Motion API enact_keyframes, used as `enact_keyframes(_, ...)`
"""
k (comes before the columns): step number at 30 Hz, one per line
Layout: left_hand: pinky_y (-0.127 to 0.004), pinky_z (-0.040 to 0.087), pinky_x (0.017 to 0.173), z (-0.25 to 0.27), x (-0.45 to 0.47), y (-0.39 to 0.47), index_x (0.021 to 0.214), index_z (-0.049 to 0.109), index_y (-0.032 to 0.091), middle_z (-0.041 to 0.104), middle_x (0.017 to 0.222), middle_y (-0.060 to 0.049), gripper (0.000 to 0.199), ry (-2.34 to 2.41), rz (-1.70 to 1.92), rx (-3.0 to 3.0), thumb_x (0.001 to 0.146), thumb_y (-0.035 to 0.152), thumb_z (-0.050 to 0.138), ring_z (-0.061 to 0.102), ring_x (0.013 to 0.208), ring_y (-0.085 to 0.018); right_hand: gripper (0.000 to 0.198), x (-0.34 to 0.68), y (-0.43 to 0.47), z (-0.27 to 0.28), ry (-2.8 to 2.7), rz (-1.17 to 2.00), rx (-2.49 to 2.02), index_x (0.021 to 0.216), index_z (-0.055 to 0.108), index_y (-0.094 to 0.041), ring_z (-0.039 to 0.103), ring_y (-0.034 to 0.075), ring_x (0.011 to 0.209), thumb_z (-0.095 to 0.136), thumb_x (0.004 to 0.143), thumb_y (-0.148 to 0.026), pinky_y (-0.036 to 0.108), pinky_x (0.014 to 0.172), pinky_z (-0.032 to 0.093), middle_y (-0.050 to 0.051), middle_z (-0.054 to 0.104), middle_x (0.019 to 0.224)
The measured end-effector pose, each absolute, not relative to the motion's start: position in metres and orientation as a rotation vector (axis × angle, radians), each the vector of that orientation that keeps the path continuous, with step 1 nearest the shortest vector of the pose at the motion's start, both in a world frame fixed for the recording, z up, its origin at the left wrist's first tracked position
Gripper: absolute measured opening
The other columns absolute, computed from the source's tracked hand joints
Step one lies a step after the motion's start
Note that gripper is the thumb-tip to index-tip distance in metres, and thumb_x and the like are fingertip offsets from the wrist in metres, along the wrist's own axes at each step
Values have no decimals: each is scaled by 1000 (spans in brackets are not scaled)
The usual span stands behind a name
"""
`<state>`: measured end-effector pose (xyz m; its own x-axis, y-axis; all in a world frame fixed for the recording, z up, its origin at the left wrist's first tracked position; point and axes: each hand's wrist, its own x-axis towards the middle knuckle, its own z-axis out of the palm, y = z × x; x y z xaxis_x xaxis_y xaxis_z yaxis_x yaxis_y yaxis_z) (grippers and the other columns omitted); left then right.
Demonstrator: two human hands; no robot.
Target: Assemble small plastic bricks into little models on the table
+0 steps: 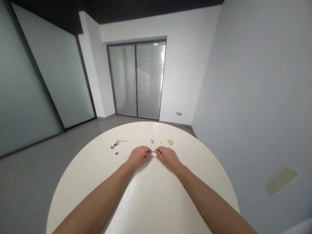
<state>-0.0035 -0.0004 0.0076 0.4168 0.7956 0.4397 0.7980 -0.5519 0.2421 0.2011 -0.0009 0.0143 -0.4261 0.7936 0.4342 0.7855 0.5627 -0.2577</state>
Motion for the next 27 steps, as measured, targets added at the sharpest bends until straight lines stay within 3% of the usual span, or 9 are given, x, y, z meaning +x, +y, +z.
enact_keyframes(9,-25,46,82,5,-5,1,106,64,26,69,104,0,20,-1382,-948,-2664,92,24,51,63,96,-15,29,200,-1,15,-2310,37,-1250,102,65,-22,64,16,89,41,100,-37,26,77,42,3,71,98)
enact_keyframes(27,-25,47,81,4,-6,3,101,66,26,70,102,0,18,-1361,-922,-2651,93,24,51,63,95,-15,18,200,-2,12,-2287,97,-1200,105,64,-24,63,15,84,52,94,-31,26,77,43,1,71,94)
